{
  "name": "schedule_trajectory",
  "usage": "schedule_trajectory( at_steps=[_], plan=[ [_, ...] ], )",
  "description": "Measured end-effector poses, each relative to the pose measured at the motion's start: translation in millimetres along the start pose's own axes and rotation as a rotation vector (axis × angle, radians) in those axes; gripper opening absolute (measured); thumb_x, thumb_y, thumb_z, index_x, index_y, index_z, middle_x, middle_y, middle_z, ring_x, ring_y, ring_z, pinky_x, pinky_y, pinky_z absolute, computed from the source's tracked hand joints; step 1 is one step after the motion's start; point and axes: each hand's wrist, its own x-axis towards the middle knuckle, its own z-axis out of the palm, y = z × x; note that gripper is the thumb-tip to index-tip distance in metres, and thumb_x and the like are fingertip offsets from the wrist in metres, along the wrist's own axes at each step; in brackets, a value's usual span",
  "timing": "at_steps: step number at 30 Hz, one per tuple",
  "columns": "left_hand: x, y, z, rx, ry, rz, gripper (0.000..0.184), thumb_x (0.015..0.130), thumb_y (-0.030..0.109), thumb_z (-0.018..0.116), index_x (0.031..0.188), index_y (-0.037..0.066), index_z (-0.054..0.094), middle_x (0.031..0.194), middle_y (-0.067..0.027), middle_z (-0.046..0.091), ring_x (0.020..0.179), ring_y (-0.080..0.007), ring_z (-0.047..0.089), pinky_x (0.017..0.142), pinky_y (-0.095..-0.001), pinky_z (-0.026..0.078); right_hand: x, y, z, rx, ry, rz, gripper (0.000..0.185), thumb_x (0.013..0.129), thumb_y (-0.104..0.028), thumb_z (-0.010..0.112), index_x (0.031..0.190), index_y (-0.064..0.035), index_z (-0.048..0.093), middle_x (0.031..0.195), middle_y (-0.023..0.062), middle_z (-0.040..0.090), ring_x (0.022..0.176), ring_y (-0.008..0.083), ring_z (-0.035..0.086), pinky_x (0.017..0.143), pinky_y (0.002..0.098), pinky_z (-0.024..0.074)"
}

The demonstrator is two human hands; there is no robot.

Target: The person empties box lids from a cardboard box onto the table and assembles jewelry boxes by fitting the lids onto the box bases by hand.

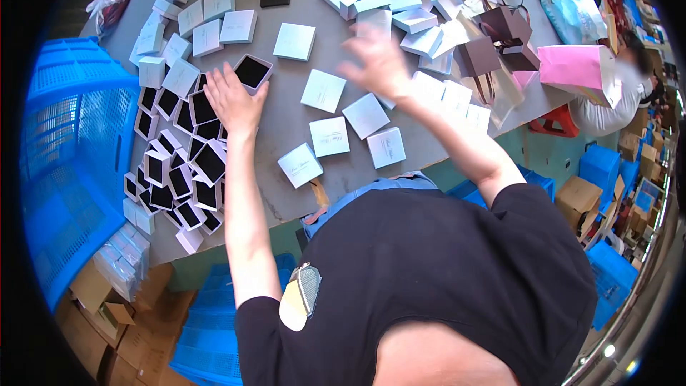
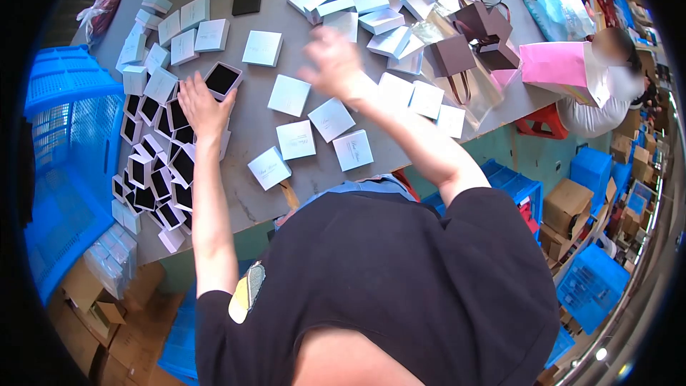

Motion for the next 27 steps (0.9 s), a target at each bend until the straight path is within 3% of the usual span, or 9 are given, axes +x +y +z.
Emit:
schedule_trajectory(
  at_steps=[4,7,10,12,13,14,17,20,27],
  plan=[
    [10,-10,12,0.009,-0.114,-0.002,0.084,0.065,0.032,0.082,0.132,-0.003,0.046,0.128,-0.0196,0.055,0.126,-0.0356,0.044,0.11,-0.0482,0.029,15,75,-38,-0.536,0.011,0.565,0.077,0.075,-0.052,0.072,0.132,-0.0058,0.049,0.131,0.0259,0.048,0.121,0.0353,0.05,0.104,0.052,0.0337],
    [8,0,-11,-0.078,-0.101,-0.047,0.085,0.063,0.03,0.082,0.133,-0.002,0.046,0.123,-0.0171,0.059,0.12,-0.0335,0.048,0.105,-0.0473,0.033,23,96,-48,-0.425,-0.218,0.676,0.078,0.073,-0.04,0.076,0.134,-0.004,0.045,0.129,0.0236,0.048,0.118,0.036,0.052,0.102,0.0507,0.0382],
    [-7,23,-44,-0.287,-0.093,-0.085,0.087,0.059,0.026,0.084,0.135,0.003,0.047,0.12,-0.0169,0.059,0.114,-0.0324,0.052,0.097,-0.0455,0.041,11,81,-58,-0.29,-0.025,0.426,0.081,0.068,-0.022,0.079,0.137,-0.0032,0.041,0.129,0.0223,0.047,0.117,0.0376,0.052,0.1,0.0466,0.0433],
    [-33,33,-32,-0.779,-0.24,-0.107,0.098,0.058,0.015,0.085,0.144,0.007,0.038,0.125,-0.0153,0.056,0.106,-0.0279,0.06,0.083,-0.0361,0.052,3,49,-63,-0.305,-0.052,0.206,0.074,0.072,0.009,0.059,0.142,-0.0026,0.035,0.131,0.0232,0.043,0.114,0.0404,0.053,0.096,0.0444,0.0483],
    [-45,47,-29,-0.947,-0.295,-0.056,0.102,0.059,0.007,0.084,0.147,0.012,0.034,0.126,-0.0096,0.055,0.084,-0.0163,0.059,0.074,-0.0289,0.052,-4,37,-53,-0.236,-0.06,0.132,0.074,0.071,0.015,0.051,0.141,-0.0037,0.037,0.13,0.0253,0.044,0.113,0.0417,0.054,0.094,0.0457,0.0494],
    [-53,59,-17,-0.985,-0.277,0.033,0.102,0.059,0.006,0.082,0.148,0.011,0.032,0.127,-0.0098,0.055,0.077,-0.0154,0.056,0.071,-0.0278,0.051,-4,16,-61,-0.192,-0.234,0.043,0.059,0.087,0.001,0.042,0.145,-0.008,0.034,0.138,0.0338,0.04,0.117,0.0397,0.054,0.097,0.0457,0.0473],
    [-63,79,7,-1.03,-0.295,-0.042,0.103,0.059,0.005,0.081,0.148,0.01,0.03,0.121,-0.0083,0.057,0.073,-0.0138,0.054,0.068,-0.0273,0.05,0,-27,-42,0.015,-0.261,-0.237,0.054,0.088,-0.004,0.046,0.14,-0.0169,0.045,0.124,0.0326,0.05,0.107,0.0415,0.059,0.09,0.0446,0.0512],
    [-60,82,17,-0.956,-0.37,-0.135,0.104,0.059,0.007,0.082,0.148,0.009,0.029,0.112,-0.0048,0.059,0.067,-0.0119,0.052,0.066,-0.0266,0.049,11,-52,-36,0.119,-0.296,-0.388,0.075,0.069,-0.008,0.073,0.138,-0.0184,0.048,0.118,0.0188,0.056,0.11,0.0377,0.055,0.101,0.0434,0.0408],
    [-66,77,34,-1.085,-0.309,-0.2,0.112,0.054,0.008,0.086,0.149,0.012,0.027,0.102,-0.0012,0.062,0.06,-0.0084,0.047,0.059,-0.0231,0.048,9,-36,17,0.432,-0.304,-0.421,0.076,0.06,-0.006,0.08,0.131,-0.0092,0.052,0.131,0.0147,0.053,0.123,0.0336,0.048,0.106,0.0441,0.0371]
  ],
)
